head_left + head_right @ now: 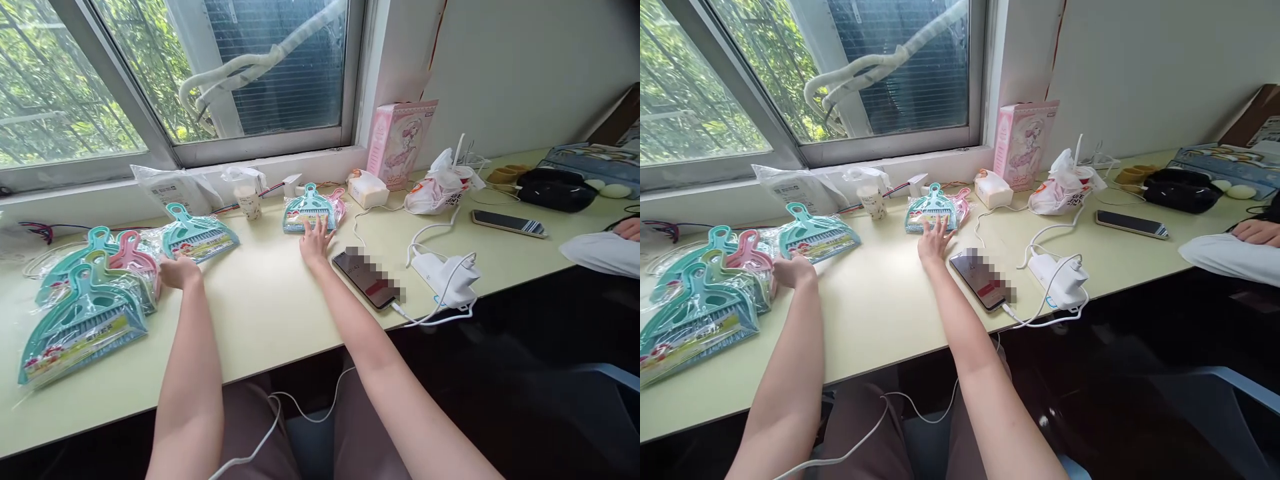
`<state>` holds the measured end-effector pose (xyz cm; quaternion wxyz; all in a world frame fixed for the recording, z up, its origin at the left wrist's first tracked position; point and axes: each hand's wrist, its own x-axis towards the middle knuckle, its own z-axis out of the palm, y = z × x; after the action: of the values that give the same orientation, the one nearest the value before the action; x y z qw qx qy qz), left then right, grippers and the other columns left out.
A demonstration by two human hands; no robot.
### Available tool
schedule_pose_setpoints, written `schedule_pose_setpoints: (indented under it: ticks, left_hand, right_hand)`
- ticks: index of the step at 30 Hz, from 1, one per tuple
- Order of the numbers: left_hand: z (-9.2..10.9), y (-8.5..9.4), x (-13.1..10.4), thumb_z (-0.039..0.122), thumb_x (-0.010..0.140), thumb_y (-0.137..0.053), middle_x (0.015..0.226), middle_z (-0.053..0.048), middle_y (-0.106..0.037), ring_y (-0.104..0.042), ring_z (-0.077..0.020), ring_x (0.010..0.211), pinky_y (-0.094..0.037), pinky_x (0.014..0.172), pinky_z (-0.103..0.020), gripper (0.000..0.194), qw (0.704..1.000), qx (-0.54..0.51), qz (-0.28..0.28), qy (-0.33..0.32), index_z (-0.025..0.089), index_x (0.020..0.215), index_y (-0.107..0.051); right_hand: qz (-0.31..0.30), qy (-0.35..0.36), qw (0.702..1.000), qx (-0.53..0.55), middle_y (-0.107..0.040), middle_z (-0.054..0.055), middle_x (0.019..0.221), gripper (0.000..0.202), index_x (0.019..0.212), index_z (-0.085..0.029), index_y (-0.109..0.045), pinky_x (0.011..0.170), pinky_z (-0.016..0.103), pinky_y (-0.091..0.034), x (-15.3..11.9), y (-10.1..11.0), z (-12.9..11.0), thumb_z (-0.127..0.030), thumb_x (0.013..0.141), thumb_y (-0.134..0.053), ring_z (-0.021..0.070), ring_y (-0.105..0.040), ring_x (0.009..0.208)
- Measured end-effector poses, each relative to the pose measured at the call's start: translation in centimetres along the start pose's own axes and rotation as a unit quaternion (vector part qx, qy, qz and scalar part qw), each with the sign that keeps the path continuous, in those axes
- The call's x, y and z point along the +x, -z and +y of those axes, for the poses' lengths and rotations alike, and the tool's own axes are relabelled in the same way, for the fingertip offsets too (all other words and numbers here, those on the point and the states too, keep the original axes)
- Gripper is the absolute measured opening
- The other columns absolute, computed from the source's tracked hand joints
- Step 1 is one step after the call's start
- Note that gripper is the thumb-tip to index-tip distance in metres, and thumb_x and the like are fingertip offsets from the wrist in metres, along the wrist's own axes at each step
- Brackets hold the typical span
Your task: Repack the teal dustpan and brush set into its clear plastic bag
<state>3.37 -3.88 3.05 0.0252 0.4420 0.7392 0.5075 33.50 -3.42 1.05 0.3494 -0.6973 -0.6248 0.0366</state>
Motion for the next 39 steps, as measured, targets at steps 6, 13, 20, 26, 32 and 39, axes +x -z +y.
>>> schedule_pose_setpoints:
  ticks: [6,13,20,26,32,39]
  left_hand:
    - [-0.4,0.2,-0.4,0.019,0.086,-0.054,0.135,-0.027,-0.054,-0.04,-0.0383,0.137,-0.029,0.111,-0.056,0.025,0.982,0.052,0.159,0.084,0.011,0.11,-0.052]
    - [2.0,-0.8,-2.8,0.017,0.086,-0.061,0.157,-0.019,-0.034,-0.024,-0.0373,0.146,-0.016,0.114,-0.06,0.048,0.974,0.048,0.196,-0.107,0.017,0.132,-0.046]
    - [4.1,-3.2,-5.2,0.013,0.088,-0.047,0.143,-0.015,-0.048,-0.038,-0.034,0.137,-0.032,0.109,-0.052,0.035,0.969,0.031,0.058,-0.237,0.021,0.119,-0.061]
    - [3.4,-4.5,-4.4,0.01,0.085,-0.046,0.129,-0.013,-0.057,-0.043,-0.0347,0.131,-0.033,0.109,-0.053,0.027,0.97,-0.013,-0.021,-0.24,0.02,0.097,-0.068]
    - [2.7,-5.2,-3.6,0.007,0.083,-0.045,0.116,-0.012,-0.061,-0.047,-0.0338,0.124,-0.038,0.106,-0.051,0.028,0.972,-0.033,-0.025,-0.23,0.021,0.087,-0.069]
    - [2.8,-5.5,-3.8,0.009,0.082,-0.043,0.1,-0.011,-0.067,-0.055,-0.0317,0.112,-0.046,0.095,-0.047,0.029,0.973,-0.042,-0.065,-0.218,0.022,0.078,-0.068]
  right_hand:
    - [-0.054,-0.048,0.997,-0.027,-0.019,0.018,0.165,0.057,0.149,-0.026,-0.044,0.112,0.076,-0.01,0.7,-0.8,0.7,-0.016,0.093,-0.045,0.0389,-0.008,0.154]
    - [-0.004,-0.083,0.996,-0.023,-0.019,0.021,0.164,0.056,0.151,-0.021,-0.038,0.112,0.076,-0.011,1.6,-1.1,0.8,-0.028,0.096,-0.047,0.0367,-0.008,0.154]
    - [0.118,-0.155,0.981,0.02,-0.03,0.021,0.16,0.055,0.151,-0.016,-0.035,0.113,0.061,-0.025,2.8,-0.5,1.6,-0.024,0.097,-0.04,0.0327,-0.027,0.147]
    - [0.111,-0.182,0.977,0.021,-0.056,0.023,0.137,0.051,0.146,-0.013,-0.042,0.101,0.055,-0.035,3.2,0.4,2.7,-0.022,0.095,-0.043,0.0351,-0.049,0.127]
    - [0.072,-0.154,0.985,-0.007,-0.066,0.018,0.119,0.034,0.116,-0.013,-0.068,0.1,0.053,-0.037,3.0,0.4,2.6,-0.021,0.094,-0.044,0.0331,-0.059,0.114]
    - [0.111,-0.146,0.976,0.118,-0.053,0.02,0.134,0.043,0.128,-0.012,-0.06,0.089,0.038,-0.05,2.5,0.3,1.0,-0.022,0.1,-0.028,0.0263,-0.064,0.105]
